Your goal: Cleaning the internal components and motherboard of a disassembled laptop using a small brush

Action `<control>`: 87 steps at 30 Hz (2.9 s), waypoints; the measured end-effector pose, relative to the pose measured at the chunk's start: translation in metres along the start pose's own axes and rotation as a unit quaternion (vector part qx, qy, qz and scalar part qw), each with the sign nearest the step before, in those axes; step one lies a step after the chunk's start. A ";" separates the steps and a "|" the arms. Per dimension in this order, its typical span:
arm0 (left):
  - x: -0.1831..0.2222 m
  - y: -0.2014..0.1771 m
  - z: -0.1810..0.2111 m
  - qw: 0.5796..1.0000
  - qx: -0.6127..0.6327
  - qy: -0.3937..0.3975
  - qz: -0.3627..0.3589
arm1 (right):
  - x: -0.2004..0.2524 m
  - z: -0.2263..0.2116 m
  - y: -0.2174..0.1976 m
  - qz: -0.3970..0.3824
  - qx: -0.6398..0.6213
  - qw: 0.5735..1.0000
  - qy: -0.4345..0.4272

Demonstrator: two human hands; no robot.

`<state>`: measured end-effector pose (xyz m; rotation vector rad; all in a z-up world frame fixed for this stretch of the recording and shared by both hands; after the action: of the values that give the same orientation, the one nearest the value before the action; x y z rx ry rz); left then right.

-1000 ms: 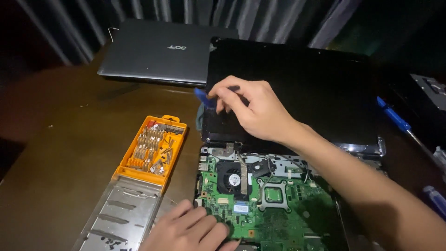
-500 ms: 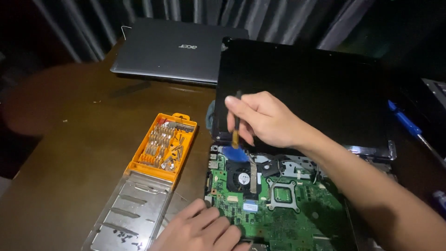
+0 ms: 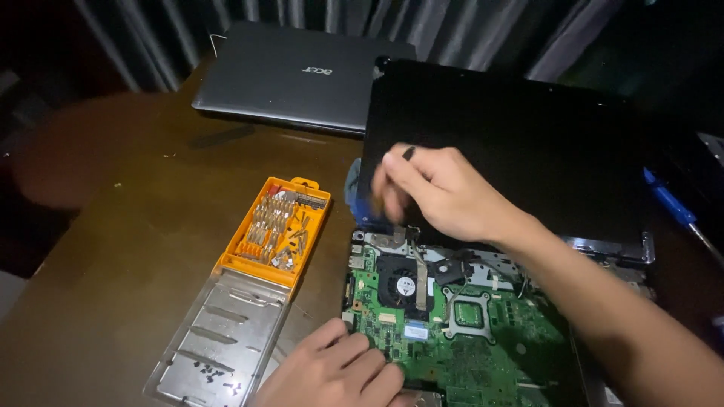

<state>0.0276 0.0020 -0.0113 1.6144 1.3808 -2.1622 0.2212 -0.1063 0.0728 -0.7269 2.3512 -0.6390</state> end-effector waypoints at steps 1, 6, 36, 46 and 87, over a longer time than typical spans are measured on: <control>0.000 -0.001 0.000 1.000 0.000 -0.001 0.000 | 0.001 0.005 0.001 -0.001 0.000 1.000 0.000; 0.000 -0.001 0.001 1.000 0.008 -0.006 -0.010 | 0.002 -0.009 -0.003 0.103 0.034 0.993 -0.054; 0.002 0.002 0.002 1.000 0.013 -0.006 -0.010 | 0.006 0.007 -0.010 0.065 0.106 0.992 0.003; -0.001 -0.001 0.003 1.000 0.007 -0.003 -0.008 | 0.007 0.002 -0.014 0.064 0.117 0.991 -0.014; -0.011 -0.011 0.007 0.997 0.051 -0.017 -0.063 | 0.033 0.000 -0.026 0.047 0.104 0.991 -0.071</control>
<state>0.0211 -0.0010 0.0041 1.5541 1.4201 -2.3555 0.2083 -0.1457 0.0749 -0.5470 2.1366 -0.7525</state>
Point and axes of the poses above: each hand's wrist, its own x-axis away from the middle knuckle, its own y-axis out of the palm, z = x × y, the point moved 3 cm from there along -x, towards the middle knuckle, and after that the axes turned 15 degrees about z, right-handed, at the moved point
